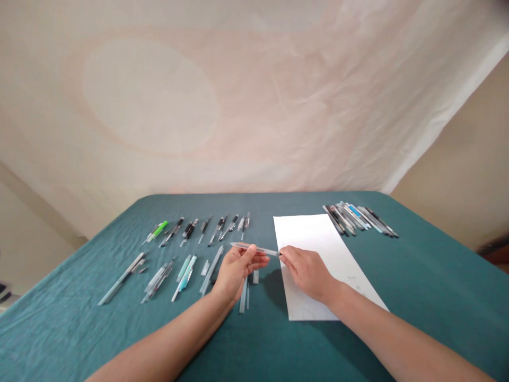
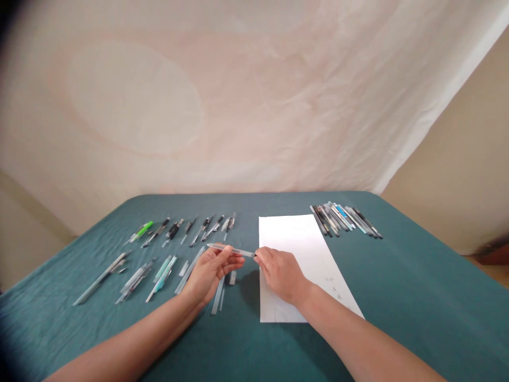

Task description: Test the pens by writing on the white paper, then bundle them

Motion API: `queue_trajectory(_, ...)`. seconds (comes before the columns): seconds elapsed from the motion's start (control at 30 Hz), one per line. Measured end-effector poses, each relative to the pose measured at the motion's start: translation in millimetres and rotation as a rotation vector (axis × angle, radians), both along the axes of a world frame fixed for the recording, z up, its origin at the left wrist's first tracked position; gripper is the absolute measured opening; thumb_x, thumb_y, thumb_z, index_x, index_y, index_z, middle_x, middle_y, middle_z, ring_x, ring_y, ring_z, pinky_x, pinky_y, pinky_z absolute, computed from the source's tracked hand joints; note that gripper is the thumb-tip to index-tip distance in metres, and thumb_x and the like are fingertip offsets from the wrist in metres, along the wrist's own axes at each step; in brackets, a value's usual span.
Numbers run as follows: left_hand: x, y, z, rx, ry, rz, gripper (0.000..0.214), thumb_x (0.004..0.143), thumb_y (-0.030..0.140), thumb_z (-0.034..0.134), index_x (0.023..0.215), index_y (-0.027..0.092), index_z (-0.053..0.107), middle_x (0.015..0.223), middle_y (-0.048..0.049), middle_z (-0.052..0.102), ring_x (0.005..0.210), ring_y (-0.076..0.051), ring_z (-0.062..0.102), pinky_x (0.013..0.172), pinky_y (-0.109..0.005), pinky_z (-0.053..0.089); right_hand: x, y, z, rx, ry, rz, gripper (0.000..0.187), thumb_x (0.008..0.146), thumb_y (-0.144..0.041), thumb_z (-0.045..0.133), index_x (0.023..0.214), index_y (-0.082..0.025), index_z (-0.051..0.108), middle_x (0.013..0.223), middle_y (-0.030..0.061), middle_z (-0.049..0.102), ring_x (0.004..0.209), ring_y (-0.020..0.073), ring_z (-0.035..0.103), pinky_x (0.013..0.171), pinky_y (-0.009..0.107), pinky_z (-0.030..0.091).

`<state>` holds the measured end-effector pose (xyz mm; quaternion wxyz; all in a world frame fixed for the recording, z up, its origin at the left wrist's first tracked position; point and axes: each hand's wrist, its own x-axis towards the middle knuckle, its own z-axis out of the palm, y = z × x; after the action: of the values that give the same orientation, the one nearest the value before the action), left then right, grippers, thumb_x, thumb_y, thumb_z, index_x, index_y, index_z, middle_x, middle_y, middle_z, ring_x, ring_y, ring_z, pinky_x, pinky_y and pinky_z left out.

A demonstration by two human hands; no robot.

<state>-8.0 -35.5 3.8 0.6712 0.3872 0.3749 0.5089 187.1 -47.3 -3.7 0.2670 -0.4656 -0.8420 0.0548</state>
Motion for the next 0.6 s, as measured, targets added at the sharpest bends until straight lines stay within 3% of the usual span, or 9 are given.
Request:
queue_trajectory(0.1, 0.1, 0.0, 0.1, 0.011, -0.010, 0.008, 0.023, 0.079, 0.031, 0.066, 0.084, 0.012, 0.054, 0.080, -0.0078, 0.069, 0.074, -0.018, 0.068, 0.074, -0.032, 0.054, -1.8, -0.9, 2.1, -0.175, 0.196, 0.023, 0.029, 0.096, -0.036, 0.031, 0.081, -0.020, 0.051, 0.070, 0.0006, 0.058, 0.064, 0.0133, 0.054, 0.061, 0.024, 0.037)
queue_trajectory(0.23, -0.5, -0.1, 1.5, 0.039, -0.008, 0.008, 0.023, 0.078, 0.030, 0.067, 0.084, 0.013, 0.053, 0.078, -0.0062, 0.068, 0.073, -0.018, 0.068, 0.073, -0.032, 0.054, -4.5, 1.9, 2.2, -0.650, 0.545, 0.148, 0.036, 0.095, -0.047, 0.028, 0.074, -0.020, 0.041, 0.058, -0.0035, 0.051, 0.050, 0.0103, 0.048, 0.049, 0.021, 0.035)
queue_trajectory(0.3, -0.7, -0.1, 2.2, 0.048, -0.003, 0.016, 0.024, 0.078, 0.030, 0.068, 0.084, 0.013, 0.053, 0.078, -0.0062, 0.068, 0.073, -0.018, 0.067, 0.073, -0.032, 0.054, -4.7, 3.7, 1.3, -0.788, 0.618, 0.189, 0.036, 0.095, -0.048, 0.027, 0.076, -0.020, 0.041, 0.058, -0.0036, 0.051, 0.046, 0.0099, 0.047, 0.044, 0.020, 0.032)
queue_trajectory(0.37, -0.8, -0.1, 2.6, 0.044, -0.007, 0.021, 0.024, 0.077, 0.031, 0.068, 0.083, 0.013, 0.053, 0.079, -0.0070, 0.069, 0.073, -0.018, 0.068, 0.073, -0.032, 0.054, -4.2, 4.0, 0.3, -0.705, 0.564, 0.151, 0.036, 0.095, -0.046, 0.026, 0.077, -0.020, 0.043, 0.060, -0.0026, 0.053, 0.048, 0.0104, 0.050, 0.046, 0.021, 0.034)
queue_trajectory(0.5, -1.4, 0.3, 2.2, -0.011, -0.004, 0.021, 0.026, 0.077, 0.035, 0.068, 0.083, 0.011, 0.056, 0.079, -0.0098, 0.070, 0.072, -0.019, 0.068, 0.070, -0.031, 0.054, -2.3, 1.3, -0.2, -0.175, 0.156, 0.013, 0.029, 0.096, -0.037, 0.031, 0.089, -0.020, 0.052, 0.075, 0.0029, 0.061, 0.065, 0.0147, 0.056, 0.060, 0.026, 0.038)
queue_trajectory(0.6, -2.0, 0.2, 2.0, -0.027, 0.015, 0.005, 0.028, 0.078, 0.037, 0.066, 0.082, 0.010, 0.059, 0.079, -0.0114, 0.070, 0.071, -0.020, 0.068, 0.069, -0.031, 0.054, -0.7, -0.3, 1.5, 0.038, -0.057, 0.005, 0.027, 0.097, -0.031, 0.031, 0.096, -0.018, 0.054, 0.082, 0.0058, 0.062, 0.071, 0.0161, 0.057, 0.063, 0.027, 0.037)
